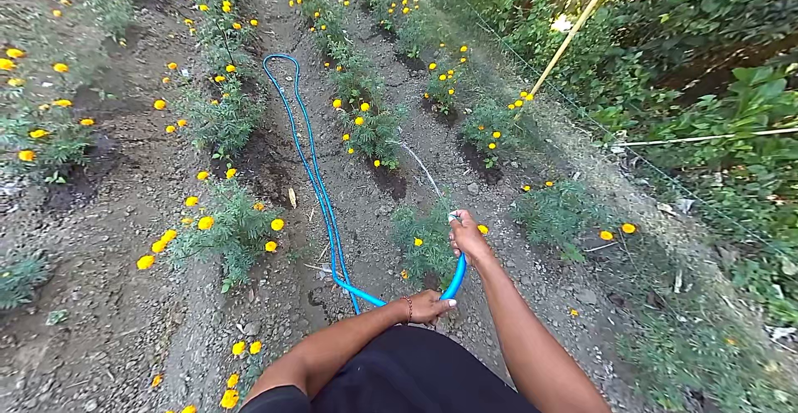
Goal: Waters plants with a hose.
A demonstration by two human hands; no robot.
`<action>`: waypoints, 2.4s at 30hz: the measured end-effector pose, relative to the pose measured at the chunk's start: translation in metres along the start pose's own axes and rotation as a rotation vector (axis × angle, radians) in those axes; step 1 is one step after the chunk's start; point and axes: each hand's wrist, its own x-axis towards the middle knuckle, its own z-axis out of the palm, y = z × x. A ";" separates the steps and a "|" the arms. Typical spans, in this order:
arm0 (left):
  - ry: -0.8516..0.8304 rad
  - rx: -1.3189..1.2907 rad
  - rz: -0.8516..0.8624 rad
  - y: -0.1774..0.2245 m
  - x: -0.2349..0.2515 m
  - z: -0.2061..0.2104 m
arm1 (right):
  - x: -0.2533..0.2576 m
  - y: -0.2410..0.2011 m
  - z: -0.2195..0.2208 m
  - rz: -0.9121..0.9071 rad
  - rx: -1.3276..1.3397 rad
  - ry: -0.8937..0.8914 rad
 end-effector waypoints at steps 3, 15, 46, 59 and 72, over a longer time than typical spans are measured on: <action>0.002 -0.015 0.007 -0.001 -0.001 -0.001 | -0.001 -0.004 0.002 -0.006 -0.004 -0.008; -0.033 0.001 -0.049 -0.005 -0.006 0.002 | 0.011 0.012 0.014 0.048 -0.075 -0.086; -0.148 0.083 -0.063 0.000 0.004 0.013 | 0.006 0.046 -0.012 0.156 0.052 0.008; -0.144 0.111 -0.060 -0.003 0.004 0.019 | 0.005 0.051 -0.011 0.174 0.022 -0.017; -0.131 0.091 -0.069 -0.003 -0.001 0.020 | 0.001 0.045 -0.005 0.150 0.024 -0.059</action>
